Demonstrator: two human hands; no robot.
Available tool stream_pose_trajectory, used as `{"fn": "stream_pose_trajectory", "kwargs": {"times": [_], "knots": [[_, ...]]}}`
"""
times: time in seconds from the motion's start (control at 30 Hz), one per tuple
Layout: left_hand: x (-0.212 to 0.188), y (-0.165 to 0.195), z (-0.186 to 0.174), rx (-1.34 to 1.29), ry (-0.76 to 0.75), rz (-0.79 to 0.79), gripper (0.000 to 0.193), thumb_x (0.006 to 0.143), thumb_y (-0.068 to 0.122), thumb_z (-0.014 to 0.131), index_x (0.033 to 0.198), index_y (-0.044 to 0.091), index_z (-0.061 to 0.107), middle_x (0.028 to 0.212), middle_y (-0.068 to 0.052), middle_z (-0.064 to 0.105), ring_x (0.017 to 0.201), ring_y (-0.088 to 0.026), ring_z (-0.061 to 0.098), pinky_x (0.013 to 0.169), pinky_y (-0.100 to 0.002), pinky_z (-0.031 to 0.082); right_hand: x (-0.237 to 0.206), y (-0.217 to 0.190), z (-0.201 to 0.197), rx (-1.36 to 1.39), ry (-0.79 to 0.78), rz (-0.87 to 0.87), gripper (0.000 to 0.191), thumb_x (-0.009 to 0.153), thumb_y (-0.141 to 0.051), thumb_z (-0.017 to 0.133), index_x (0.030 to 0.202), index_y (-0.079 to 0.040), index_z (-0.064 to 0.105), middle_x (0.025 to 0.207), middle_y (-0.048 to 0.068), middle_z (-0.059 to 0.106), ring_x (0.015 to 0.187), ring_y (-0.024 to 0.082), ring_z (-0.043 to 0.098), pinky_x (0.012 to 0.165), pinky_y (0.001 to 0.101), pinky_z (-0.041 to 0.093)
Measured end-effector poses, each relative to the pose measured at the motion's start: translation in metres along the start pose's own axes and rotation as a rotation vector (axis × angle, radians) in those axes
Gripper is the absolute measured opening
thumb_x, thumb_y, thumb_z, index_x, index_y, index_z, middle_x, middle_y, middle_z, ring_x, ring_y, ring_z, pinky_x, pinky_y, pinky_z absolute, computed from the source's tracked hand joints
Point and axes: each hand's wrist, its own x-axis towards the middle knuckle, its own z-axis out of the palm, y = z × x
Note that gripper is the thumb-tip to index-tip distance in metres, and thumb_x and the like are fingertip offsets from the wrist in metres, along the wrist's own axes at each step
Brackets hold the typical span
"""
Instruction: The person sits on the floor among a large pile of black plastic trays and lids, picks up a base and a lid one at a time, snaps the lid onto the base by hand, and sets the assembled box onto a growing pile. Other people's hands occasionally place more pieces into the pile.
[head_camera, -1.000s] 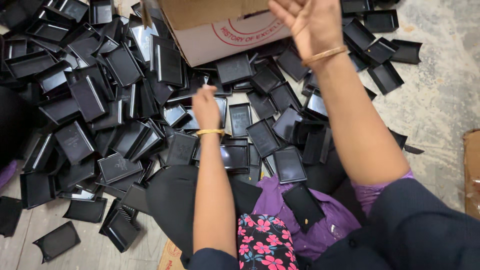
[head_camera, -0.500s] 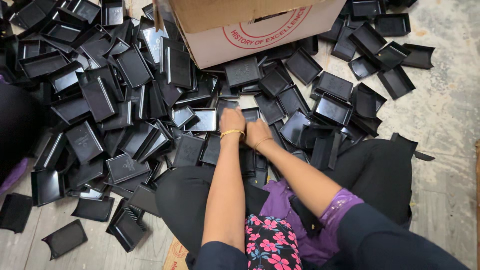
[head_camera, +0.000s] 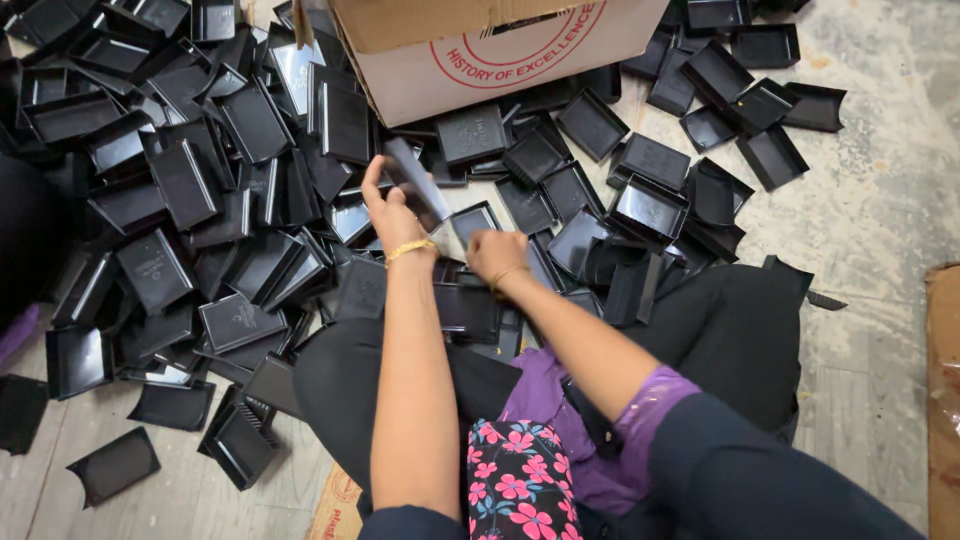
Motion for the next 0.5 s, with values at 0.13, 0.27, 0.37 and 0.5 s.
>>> {"fn": "stream_pose_trajectory", "kwargs": {"times": [0.13,0.27,0.37,0.5], "knots": [[0.006,-0.002,0.002,-0.058,0.007,-0.156,0.06,0.104,0.057,0.047,0.145,0.014,0.058,0.118,-0.013,0.058,0.089,-0.018,0.057,0.078,-0.034,0.046,0.016,0.035,-0.05,0.829,0.137,0.074,0.003,0.087,-0.014,0.073,0.087,-0.011,0.074,0.088,0.008,0.074,0.081,0.019,0.07,0.076,0.0361,0.057],[-0.005,-0.009,0.023,-0.068,-0.031,-0.324,0.079,0.089,0.074,0.04,0.136,0.012,0.058,0.112,-0.009,0.066,0.089,-0.02,0.064,0.075,-0.04,0.054,0.005,0.068,-0.1,1.84,-0.121,0.137,0.026,0.094,-0.003,0.058,0.113,-0.02,0.06,0.098,0.007,0.067,0.085,0.022,0.068,0.072,0.0416,0.056],[-0.02,-0.015,0.035,-0.152,-0.192,-0.36,0.078,0.092,0.071,0.045,0.135,0.007,0.057,0.107,-0.012,0.068,0.093,-0.025,0.067,0.08,-0.043,0.057,-0.01,0.07,-0.113,2.013,-0.246,0.051,0.021,0.099,-0.006,0.057,0.119,-0.014,0.053,0.108,0.008,0.067,0.098,0.022,0.068,0.085,0.0422,0.057],[-0.029,-0.017,0.038,-0.225,-0.378,-0.333,0.068,0.102,0.06,0.049,0.142,0.005,0.055,0.119,-0.016,0.068,0.107,-0.026,0.068,0.095,-0.041,0.057,-0.017,0.056,-0.104,1.867,-0.328,0.14,0.027,0.099,-0.02,0.065,0.117,-0.007,0.049,0.112,0.004,0.066,0.106,0.018,0.067,0.088,0.0419,0.059]]}}
